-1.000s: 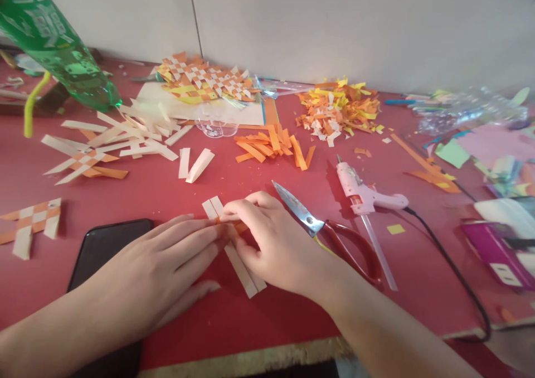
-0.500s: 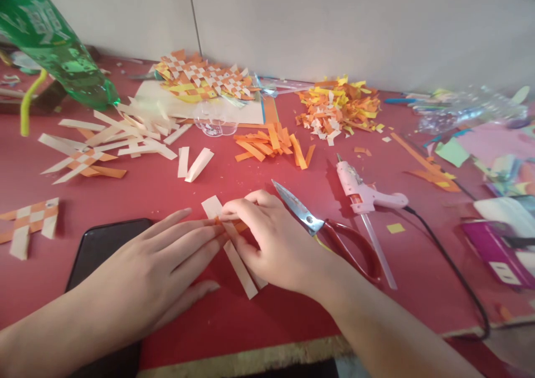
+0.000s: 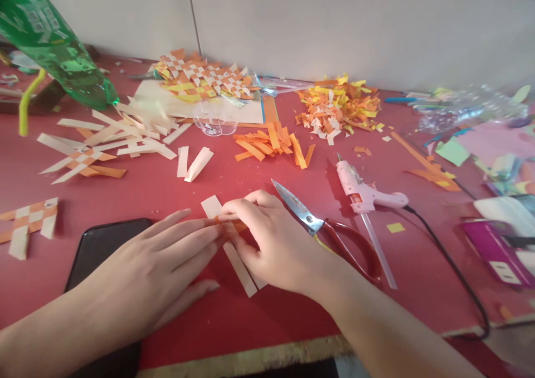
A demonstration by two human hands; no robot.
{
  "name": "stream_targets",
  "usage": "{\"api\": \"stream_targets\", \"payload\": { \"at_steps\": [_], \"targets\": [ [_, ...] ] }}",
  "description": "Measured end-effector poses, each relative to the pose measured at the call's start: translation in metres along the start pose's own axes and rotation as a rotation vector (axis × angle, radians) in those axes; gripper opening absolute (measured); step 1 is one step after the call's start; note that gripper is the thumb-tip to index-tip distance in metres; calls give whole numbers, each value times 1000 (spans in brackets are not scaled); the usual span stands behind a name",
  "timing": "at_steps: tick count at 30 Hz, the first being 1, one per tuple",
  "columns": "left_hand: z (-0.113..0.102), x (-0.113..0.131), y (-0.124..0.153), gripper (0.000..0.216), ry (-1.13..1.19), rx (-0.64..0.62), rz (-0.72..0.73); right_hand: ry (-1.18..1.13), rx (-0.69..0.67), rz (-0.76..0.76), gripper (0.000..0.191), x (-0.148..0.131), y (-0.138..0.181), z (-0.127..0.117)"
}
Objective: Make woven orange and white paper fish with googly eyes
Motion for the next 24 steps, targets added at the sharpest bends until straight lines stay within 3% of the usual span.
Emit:
{"api": "stream_targets", "payload": {
  "at_steps": [24],
  "targets": [
    [0, 0, 1, 21, 11, 20, 8, -14, -15, 11, 42, -1, 1, 0]
  ]
}}
Point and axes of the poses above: each hand's wrist, its own y-axis away from the middle knuckle, its own z-axis out of the palm, x = y × z, the point moved 2 cm from there along -y, towards the middle knuckle, and after that the axes turned 12 degrees about -y, right-handed, at the moved point
